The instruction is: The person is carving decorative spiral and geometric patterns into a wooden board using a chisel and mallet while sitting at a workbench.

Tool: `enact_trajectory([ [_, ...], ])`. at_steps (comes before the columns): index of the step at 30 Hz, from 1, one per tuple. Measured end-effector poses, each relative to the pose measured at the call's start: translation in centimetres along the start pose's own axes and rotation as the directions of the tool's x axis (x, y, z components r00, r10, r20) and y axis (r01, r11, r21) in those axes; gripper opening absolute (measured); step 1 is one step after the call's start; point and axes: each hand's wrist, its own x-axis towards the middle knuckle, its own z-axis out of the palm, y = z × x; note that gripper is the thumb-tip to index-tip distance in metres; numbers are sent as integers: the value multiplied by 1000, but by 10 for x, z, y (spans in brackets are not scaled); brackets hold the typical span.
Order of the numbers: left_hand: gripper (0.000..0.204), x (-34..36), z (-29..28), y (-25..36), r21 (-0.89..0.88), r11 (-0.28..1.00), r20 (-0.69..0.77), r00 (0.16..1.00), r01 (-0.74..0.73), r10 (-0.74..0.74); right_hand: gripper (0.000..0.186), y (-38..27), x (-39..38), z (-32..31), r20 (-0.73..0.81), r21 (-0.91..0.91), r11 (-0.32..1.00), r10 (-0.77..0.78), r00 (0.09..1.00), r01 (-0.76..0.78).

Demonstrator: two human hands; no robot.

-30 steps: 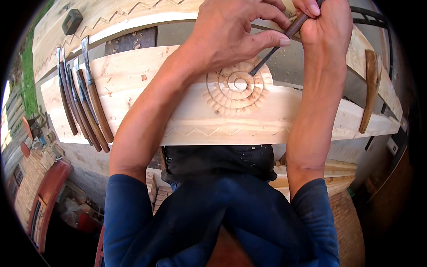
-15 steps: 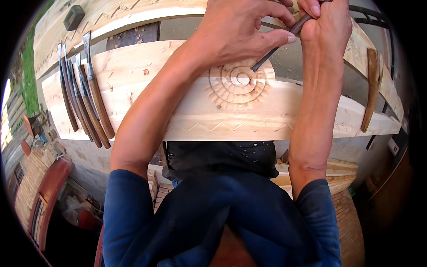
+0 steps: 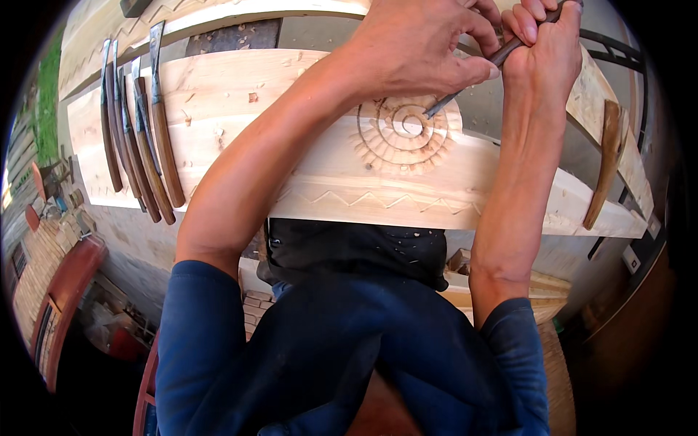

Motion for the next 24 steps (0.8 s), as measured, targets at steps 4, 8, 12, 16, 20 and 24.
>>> enact_trajectory([
  [4,21,-11,-11,-1,17,1000,5,1000,23,-23,42,70,-20,116,-349,-502,834,-438,828,230],
  [8,20,-5,-5,-2,3,998,35,998,56,-56,42,68,-25,125,-401,-498,842,-438,805,210],
  [12,19,-5,-9,1,-5,998,64,996,67,-67,42,65,-30,123,-376,-425,882,-374,848,201],
  [16,17,-8,-11,-1,35,995,54,994,89,-91,41,56,-30,119,-280,-334,927,-269,921,169],
  [20,17,-7,-15,3,-169,985,3,999,38,-38,38,16,-28,92,-98,-259,963,45,994,-70],
  [24,19,-9,-17,-1,-85,992,42,995,93,-90,41,26,-23,92,-44,-295,955,-26,999,12],
])
